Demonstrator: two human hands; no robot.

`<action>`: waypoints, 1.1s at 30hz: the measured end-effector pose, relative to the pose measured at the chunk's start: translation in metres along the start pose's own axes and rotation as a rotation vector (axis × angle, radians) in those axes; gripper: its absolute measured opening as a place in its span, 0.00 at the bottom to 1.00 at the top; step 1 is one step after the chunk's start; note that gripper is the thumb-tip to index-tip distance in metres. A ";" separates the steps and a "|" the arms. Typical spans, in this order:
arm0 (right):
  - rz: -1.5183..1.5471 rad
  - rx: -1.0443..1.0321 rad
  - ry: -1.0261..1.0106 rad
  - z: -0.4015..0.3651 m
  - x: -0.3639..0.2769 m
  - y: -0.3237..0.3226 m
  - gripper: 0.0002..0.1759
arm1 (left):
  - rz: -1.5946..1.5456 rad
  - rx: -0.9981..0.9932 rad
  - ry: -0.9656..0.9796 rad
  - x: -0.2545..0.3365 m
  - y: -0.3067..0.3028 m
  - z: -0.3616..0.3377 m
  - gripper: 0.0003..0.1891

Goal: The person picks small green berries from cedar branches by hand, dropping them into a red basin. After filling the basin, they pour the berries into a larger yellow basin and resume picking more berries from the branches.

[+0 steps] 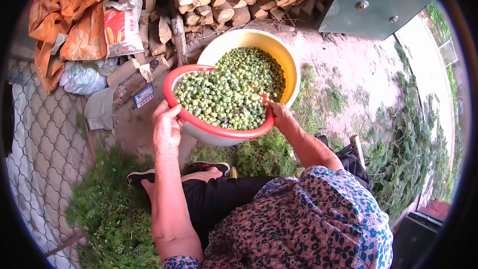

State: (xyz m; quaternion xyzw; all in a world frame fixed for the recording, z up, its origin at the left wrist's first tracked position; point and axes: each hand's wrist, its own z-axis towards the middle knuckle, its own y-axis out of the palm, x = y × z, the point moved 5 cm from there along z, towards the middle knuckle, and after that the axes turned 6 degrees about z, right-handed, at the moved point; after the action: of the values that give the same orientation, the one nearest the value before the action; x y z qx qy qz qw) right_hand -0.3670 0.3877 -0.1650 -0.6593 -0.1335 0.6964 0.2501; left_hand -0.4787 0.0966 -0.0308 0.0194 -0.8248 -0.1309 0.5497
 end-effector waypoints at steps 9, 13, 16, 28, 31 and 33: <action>-0.039 0.328 0.312 0.011 0.022 -0.026 0.22 | -0.099 -0.094 -0.047 -0.047 0.051 0.030 0.18; 0.028 0.198 -0.064 0.016 -0.102 -0.025 0.34 | -0.091 -0.039 -0.028 -0.043 0.059 0.029 0.19; -0.075 -0.127 -0.069 0.027 -0.130 0.015 0.43 | -0.110 -0.071 -0.016 -0.040 0.063 0.026 0.20; -0.216 0.075 0.034 0.053 -0.123 0.022 0.16 | 0.770 -0.085 0.114 -0.024 -0.023 -0.037 0.23; -0.228 0.039 0.106 0.067 -0.126 0.011 0.18 | 1.045 -0.011 0.218 -0.011 -0.052 -0.077 0.21; -0.059 0.021 0.220 0.075 -0.124 0.003 0.15 | 1.034 0.057 0.205 -0.014 -0.075 -0.097 0.21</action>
State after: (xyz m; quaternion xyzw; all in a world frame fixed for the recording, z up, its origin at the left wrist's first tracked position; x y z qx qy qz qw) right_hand -0.4405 0.3316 -0.0539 -0.7247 -0.1176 0.6137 0.2904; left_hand -0.3932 0.0074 -0.0264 -0.3625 -0.6719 0.1825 0.6195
